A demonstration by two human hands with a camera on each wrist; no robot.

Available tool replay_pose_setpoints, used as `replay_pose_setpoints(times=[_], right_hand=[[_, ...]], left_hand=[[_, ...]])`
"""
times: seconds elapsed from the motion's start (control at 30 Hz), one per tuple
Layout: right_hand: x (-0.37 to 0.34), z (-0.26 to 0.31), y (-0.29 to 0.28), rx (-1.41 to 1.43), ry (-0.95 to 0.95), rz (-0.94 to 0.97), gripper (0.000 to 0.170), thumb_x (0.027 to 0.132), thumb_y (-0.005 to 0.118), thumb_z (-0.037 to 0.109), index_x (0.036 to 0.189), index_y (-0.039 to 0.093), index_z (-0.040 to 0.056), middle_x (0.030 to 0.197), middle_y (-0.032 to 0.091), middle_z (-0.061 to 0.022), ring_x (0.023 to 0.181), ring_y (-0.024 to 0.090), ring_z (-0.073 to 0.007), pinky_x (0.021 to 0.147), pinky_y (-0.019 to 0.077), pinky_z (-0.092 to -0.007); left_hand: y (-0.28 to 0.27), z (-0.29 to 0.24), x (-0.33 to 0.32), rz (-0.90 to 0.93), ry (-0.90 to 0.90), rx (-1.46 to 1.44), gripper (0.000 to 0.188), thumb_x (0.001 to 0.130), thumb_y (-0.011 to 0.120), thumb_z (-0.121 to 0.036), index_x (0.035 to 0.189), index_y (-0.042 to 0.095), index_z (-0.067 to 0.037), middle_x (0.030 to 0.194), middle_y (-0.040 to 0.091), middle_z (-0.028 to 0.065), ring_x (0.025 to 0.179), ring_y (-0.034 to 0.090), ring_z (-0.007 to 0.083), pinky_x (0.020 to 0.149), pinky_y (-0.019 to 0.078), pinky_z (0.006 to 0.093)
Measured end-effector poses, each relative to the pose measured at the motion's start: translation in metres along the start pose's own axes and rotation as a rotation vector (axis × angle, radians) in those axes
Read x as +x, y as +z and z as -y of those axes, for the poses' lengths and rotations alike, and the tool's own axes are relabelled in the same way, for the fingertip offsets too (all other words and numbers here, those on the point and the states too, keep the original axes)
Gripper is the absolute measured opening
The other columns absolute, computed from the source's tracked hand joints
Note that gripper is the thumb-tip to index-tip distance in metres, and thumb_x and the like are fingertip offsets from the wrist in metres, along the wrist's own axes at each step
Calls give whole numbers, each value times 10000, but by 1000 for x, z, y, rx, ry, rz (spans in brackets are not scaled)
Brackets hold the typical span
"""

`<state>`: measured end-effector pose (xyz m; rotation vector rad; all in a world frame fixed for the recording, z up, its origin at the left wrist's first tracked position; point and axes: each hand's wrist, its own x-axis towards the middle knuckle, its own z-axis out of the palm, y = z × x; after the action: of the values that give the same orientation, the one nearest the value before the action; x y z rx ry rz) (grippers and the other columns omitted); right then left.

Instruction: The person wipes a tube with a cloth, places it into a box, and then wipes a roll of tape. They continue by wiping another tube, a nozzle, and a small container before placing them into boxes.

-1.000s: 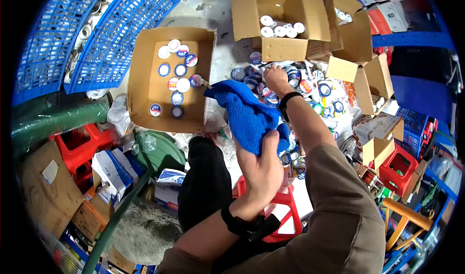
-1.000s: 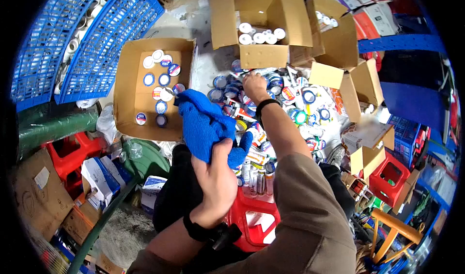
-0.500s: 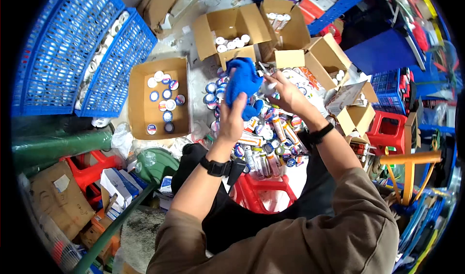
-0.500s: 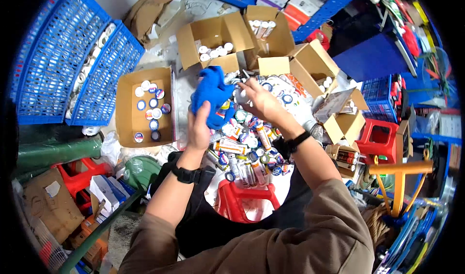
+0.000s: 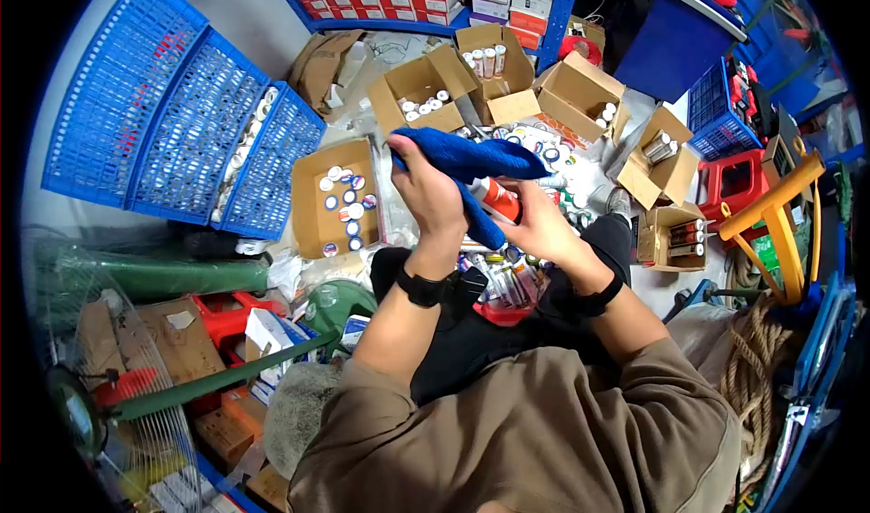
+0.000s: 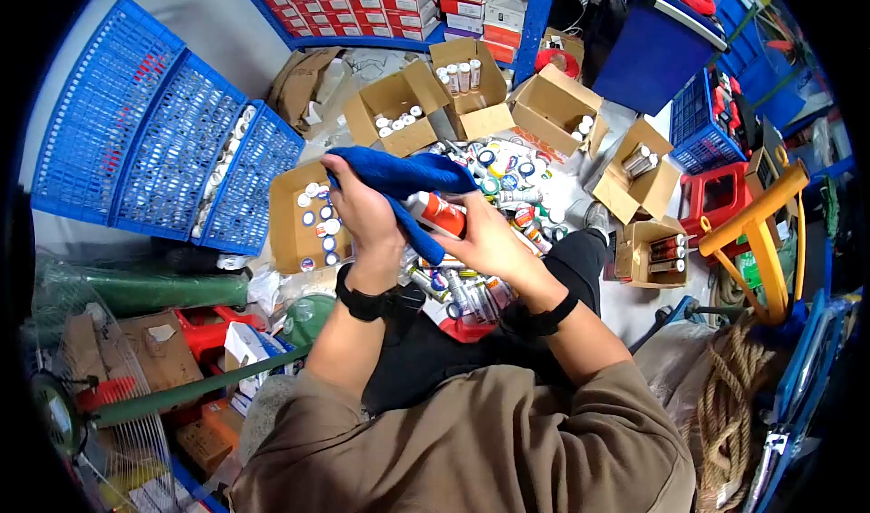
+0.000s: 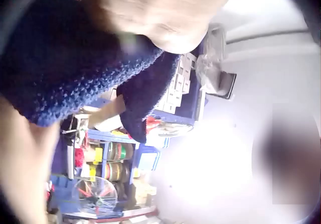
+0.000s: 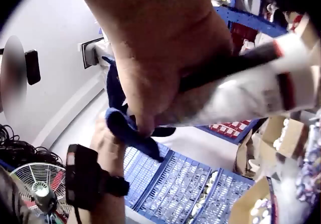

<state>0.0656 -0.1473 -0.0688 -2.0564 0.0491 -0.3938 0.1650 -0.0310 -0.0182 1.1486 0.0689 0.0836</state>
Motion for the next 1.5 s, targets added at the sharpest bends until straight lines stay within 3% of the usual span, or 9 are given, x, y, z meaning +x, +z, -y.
replay_pose_setpoints(times=[0.23, 0.4, 0.7, 0.9, 1.03, 1.13, 1.3, 1.43, 1.5], right_hand=[[-52, 22, -40, 42, 93, 195, 472, 851, 743, 327, 1148, 559, 10, 842, 682, -145, 763, 685, -241, 708, 525, -330], [-63, 34, -35, 519, 63, 130, 505, 938, 630, 385, 1250, 533, 1, 903, 689, -104, 780, 666, -169, 737, 518, -310], [-76, 44, -55, 641, 207, 434, 545, 958, 622, 389, 1317, 486, 2, 1081, 635, -102, 980, 613, -197, 876, 487, -328], [-85, 40, -63, -60, 10, -82, 605, 826, 772, 362, 1171, 467, -30, 1030, 631, -224, 946, 644, -326, 827, 498, -385], [-91, 34, -56, 177, -92, -203, 383, 946, 618, 366, 1013, 531, -1, 765, 635, -146, 643, 643, -239, 589, 497, -346], [-94, 60, -66, 1013, 671, 145, 459, 1013, 408, 462, 1038, 581, 37, 735, 656, -119, 369, 471, -100, 306, 318, -216], [-102, 37, -53, 1590, 881, 532, 512, 1018, 353, 482, 1047, 573, 21, 701, 641, -153, 350, 461, -117, 281, 285, -210], [-96, 36, -27, 496, 53, -411, 387, 1041, 419, 370, 990, 535, 5, 747, 615, -111, 598, 622, -222, 515, 449, -344], [-102, 50, -40, 189, -2, -453, 303, 1022, 486, 288, 988, 530, -9, 785, 615, -160, 714, 640, -288, 628, 468, -378]], left_hand=[[-10, -51, 2, 286, -313, -430, 901, 923, 157, -758, 1237, 539, -5, 1149, 641, 169, 991, 641, 328, 915, 512, 472], [-3, -50, -60, 647, -3, -381, 732, 1023, 182, -586, 1422, 421, -21, 1380, 534, 143, 1276, 502, 263, 1118, 335, 394], [-8, -32, -95, 523, -65, -126, 412, 1049, 413, -374, 1137, 597, -17, 1008, 666, 69, 915, 641, 150, 840, 512, 297], [1, -63, -78, 395, -67, -337, 524, 1033, 357, -499, 1037, 616, -44, 903, 687, 110, 777, 692, 211, 732, 576, 367], [3, -47, -73, 237, -175, -393, 585, 981, 378, -619, 1057, 598, -82, 872, 674, 90, 758, 671, 216, 713, 566, 361], [8, -43, -110, 410, -129, -287, 612, 969, 370, -655, 1085, 583, -93, 890, 645, 52, 769, 629, 171, 683, 527, 314], [-2, -29, -122, 618, -205, -194, 644, 999, 347, -607, 1256, 511, -40, 981, 640, 71, 834, 634, 152, 760, 523, 302], [15, -28, -130, 415, 118, 22, 630, 1015, 307, -594, 1140, 557, -30, 954, 646, 57, 852, 624, 152, 798, 504, 283], [15, -17, -141, 399, 143, 76, 627, 1030, 291, -560, 1190, 543, -9, 1069, 634, 70, 929, 608, 145, 840, 495, 299]])
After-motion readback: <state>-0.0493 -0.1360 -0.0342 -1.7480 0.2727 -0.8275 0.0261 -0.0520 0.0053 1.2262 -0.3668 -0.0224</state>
